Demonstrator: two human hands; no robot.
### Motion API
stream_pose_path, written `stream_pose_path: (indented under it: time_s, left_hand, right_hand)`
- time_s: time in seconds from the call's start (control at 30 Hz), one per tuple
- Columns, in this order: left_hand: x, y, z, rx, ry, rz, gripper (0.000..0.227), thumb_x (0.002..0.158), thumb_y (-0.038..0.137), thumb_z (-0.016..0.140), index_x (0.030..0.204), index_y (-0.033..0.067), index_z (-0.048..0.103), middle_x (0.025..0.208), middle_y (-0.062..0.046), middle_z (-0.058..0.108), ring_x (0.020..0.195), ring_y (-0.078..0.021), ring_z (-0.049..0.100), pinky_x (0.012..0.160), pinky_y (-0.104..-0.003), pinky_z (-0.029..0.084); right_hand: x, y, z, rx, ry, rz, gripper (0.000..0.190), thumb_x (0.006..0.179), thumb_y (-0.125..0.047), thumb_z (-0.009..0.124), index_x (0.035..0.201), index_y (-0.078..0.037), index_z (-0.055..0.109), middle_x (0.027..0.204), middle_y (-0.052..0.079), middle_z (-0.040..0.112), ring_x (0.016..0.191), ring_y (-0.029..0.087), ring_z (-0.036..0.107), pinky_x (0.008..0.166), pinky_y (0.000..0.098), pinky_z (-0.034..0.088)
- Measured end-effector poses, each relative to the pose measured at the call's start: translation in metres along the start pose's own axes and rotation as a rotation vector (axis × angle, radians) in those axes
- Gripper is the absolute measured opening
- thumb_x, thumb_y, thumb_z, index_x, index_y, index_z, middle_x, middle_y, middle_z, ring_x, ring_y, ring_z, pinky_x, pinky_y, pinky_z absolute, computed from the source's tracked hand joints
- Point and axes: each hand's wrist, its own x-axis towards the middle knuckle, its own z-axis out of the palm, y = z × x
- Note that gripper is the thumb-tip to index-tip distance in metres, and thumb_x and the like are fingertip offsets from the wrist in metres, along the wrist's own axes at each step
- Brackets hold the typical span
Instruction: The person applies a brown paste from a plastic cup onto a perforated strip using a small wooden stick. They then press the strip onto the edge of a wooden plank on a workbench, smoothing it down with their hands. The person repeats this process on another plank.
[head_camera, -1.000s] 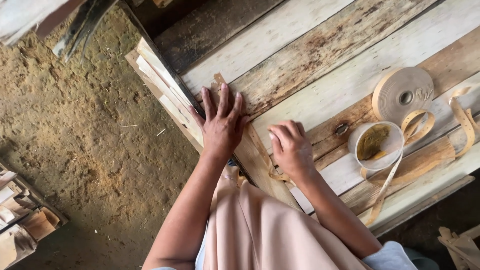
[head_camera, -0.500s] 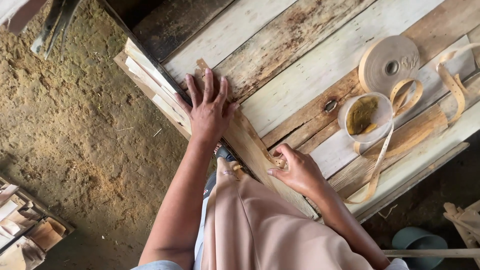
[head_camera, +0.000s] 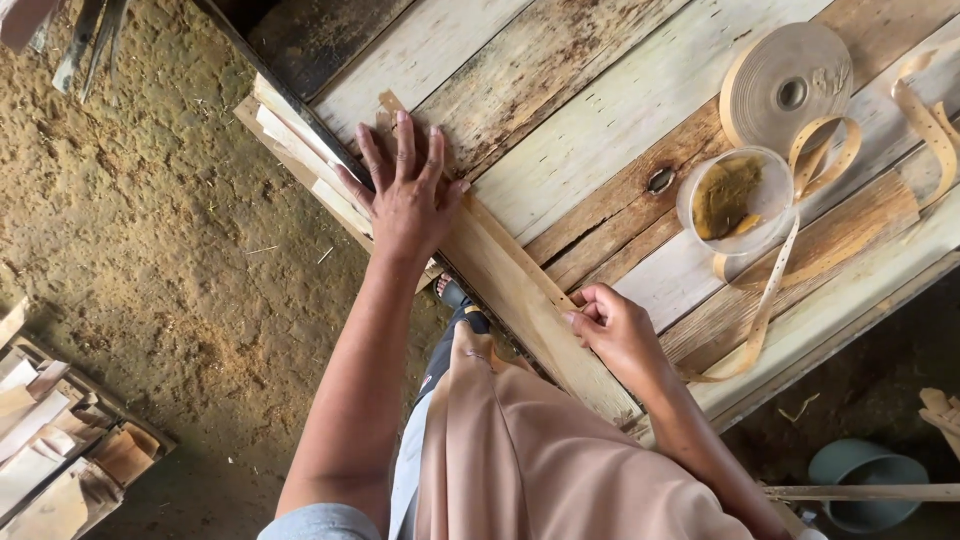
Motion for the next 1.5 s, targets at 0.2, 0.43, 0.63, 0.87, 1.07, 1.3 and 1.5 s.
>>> stream_pose_path:
  time_s: [0.2, 0.43, 0.63, 0.87, 1.07, 1.3, 1.5]
  left_hand:
    - [0.002, 0.004, -0.006, 0.011, -0.042, -0.029, 0.076, 0.097, 0.049, 0.062, 0.164, 0.0311, 0.031, 0.173, -0.004, 0.0, 0.149, -0.0469, -0.02, 0.105, -0.076, -0.023]
    - [0.001, 0.008, -0.007, 0.002, -0.027, -0.004, 0.082, 0.095, 0.045, 0.066, 0.165, 0.0257, 0.027, 0.173, -0.012, -0.002, 0.149, -0.0484, -0.019, 0.105, -0.077, -0.022]
    - [-0.013, 0.011, 0.041, 0.029, 0.304, 0.058, 0.073, 0.091, 0.03, 0.081, 0.155, 0.0203, 0.045, 0.161, -0.02, 0.032, 0.151, -0.046, 0.001, 0.106, -0.078, -0.016]
    - [-0.035, 0.033, 0.044, 0.052, 0.245, -0.07, 0.053, 0.094, 0.046, 0.071, 0.136, 0.0178, 0.057, 0.159, -0.008, 0.038, 0.155, -0.0414, 0.004, 0.108, -0.079, -0.015]
    - [-0.042, 0.043, 0.041, 0.028, 0.101, -0.088, 0.081, 0.089, 0.047, 0.075, 0.153, 0.0078, 0.044, 0.17, -0.015, 0.017, 0.153, -0.0474, -0.009, 0.106, -0.08, -0.017]
    - [-0.06, 0.037, 0.076, 0.059, 0.458, 0.073, 0.038, 0.101, 0.044, 0.066, 0.131, 0.0205, 0.066, 0.156, -0.004, 0.048, 0.155, -0.036, 0.018, 0.11, -0.078, -0.009]
    - [-0.077, 0.058, 0.062, 0.01, 0.144, -0.083, 0.073, 0.093, 0.049, 0.067, 0.154, 0.016, 0.043, 0.172, -0.005, 0.015, 0.155, -0.0456, -0.005, 0.109, -0.081, -0.009]
  right_hand:
    - [0.011, 0.003, 0.013, 0.122, -0.003, 0.075, 0.03, 0.087, -0.016, 0.074, 0.111, -0.004, 0.061, 0.07, 0.01, 0.071, 0.056, 0.017, 0.07, 0.05, 0.0281, 0.052]
    - [0.025, 0.017, 0.024, 0.161, -0.017, 0.134, 0.026, 0.085, -0.014, 0.074, 0.105, -0.004, 0.061, 0.068, 0.012, 0.073, 0.055, 0.018, 0.073, 0.046, 0.0267, 0.055]
    - [0.023, 0.009, 0.021, 0.1, 0.017, 0.124, 0.025, 0.084, -0.016, 0.075, 0.102, -0.006, 0.062, 0.067, 0.011, 0.073, 0.054, 0.019, 0.074, 0.043, 0.028, 0.056]
    - [0.023, 0.012, 0.023, 0.111, 0.034, 0.112, 0.022, 0.083, -0.015, 0.073, 0.1, -0.005, 0.063, 0.067, 0.012, 0.074, 0.051, 0.018, 0.072, 0.043, 0.0274, 0.056]
    - [0.019, 0.009, 0.018, 0.153, 0.02, 0.108, 0.022, 0.084, -0.013, 0.073, 0.102, -0.005, 0.063, 0.067, 0.011, 0.073, 0.051, 0.017, 0.071, 0.042, 0.0255, 0.055]
    - [0.025, 0.024, 0.016, 0.252, -0.048, 0.097, 0.013, 0.089, -0.016, 0.071, 0.093, -0.004, 0.068, 0.068, 0.014, 0.072, 0.054, 0.019, 0.072, 0.041, 0.025, 0.055]
    - [0.018, 0.015, 0.012, 0.163, -0.047, 0.088, 0.014, 0.087, -0.019, 0.072, 0.09, -0.005, 0.071, 0.068, 0.013, 0.074, 0.053, 0.018, 0.072, 0.037, 0.0252, 0.052]
